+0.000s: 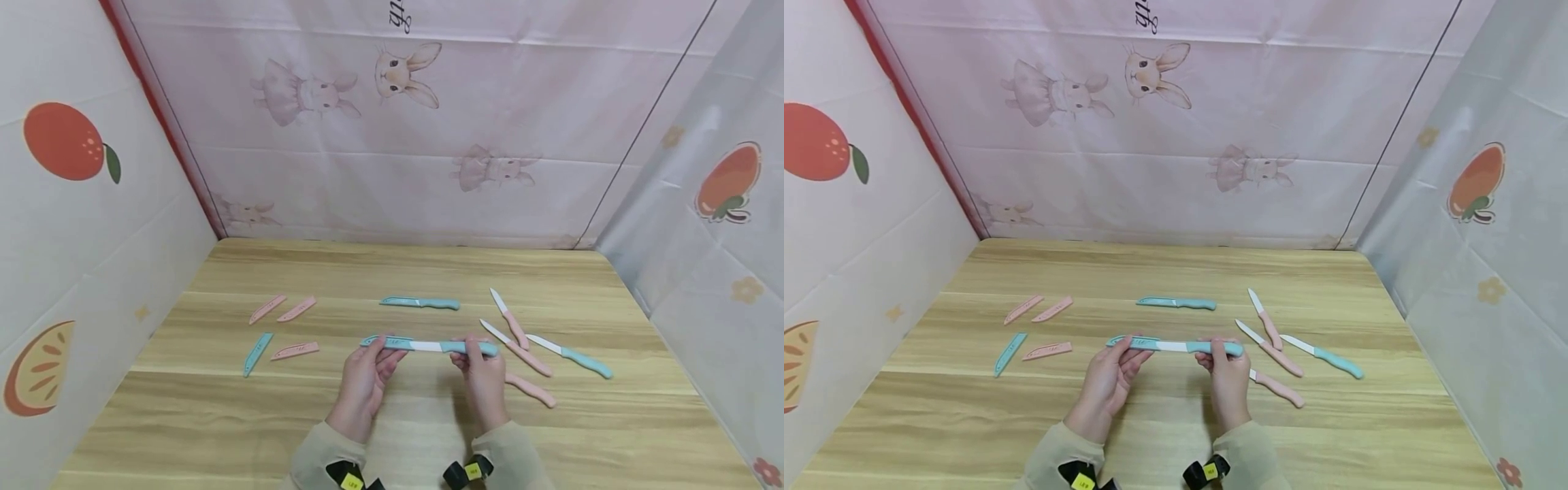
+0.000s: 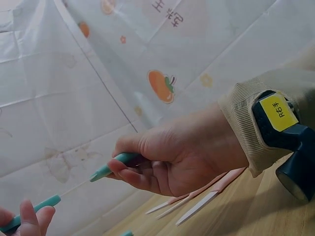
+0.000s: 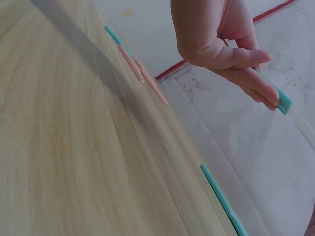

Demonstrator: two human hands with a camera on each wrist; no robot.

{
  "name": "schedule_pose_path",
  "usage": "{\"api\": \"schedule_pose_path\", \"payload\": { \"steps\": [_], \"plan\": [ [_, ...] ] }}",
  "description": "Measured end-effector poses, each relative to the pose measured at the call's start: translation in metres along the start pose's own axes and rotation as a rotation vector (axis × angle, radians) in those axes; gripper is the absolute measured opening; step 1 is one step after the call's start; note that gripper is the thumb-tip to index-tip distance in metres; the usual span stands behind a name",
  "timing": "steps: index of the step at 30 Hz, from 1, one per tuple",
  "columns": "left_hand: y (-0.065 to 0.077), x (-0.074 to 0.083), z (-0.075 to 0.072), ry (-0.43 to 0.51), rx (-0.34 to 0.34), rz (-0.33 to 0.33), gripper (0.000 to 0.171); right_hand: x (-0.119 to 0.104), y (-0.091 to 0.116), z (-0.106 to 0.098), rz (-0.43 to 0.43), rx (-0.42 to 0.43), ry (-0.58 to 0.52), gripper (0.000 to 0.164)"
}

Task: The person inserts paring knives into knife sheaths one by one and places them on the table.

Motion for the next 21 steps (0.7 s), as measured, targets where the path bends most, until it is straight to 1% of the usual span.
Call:
{"api": "schedule_pose_path", "payload": {
  "steps": [8, 12, 16, 21],
  "plan": [
    [0.0006, -0.0006, -0.0001, 0.008, 0.017, -0.01, 0.032, 0.0014, 0.0027, 0.0037, -0.005, 0.003, 0.008, 0.032],
    [0.0003, -0.0007, 0.0004, 0.003, 0.019, -0.011, 0.032, 0.001, 0.0041, 0.0055, -0.024, 0.002, 0.026, 0.032],
    [-0.0006, -0.0006, 0.0013, -0.012, 0.029, -0.018, 0.031, 0.0013, 0.0042, 0.0063, -0.029, -0.002, 0.017, 0.031],
    [-0.0009, -0.0006, 0.0023, -0.018, 0.033, -0.025, 0.036, 0.0023, 0.0039, 0.0067, -0.025, 0.003, 0.006, 0.029]
  ]
}}
Point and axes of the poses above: each hand's wrist, its own y-axis away from the middle knuckle, its own z-axis out of the palm, x = y × z, the point moved 2 cm from there along -y, towards the middle knuckle
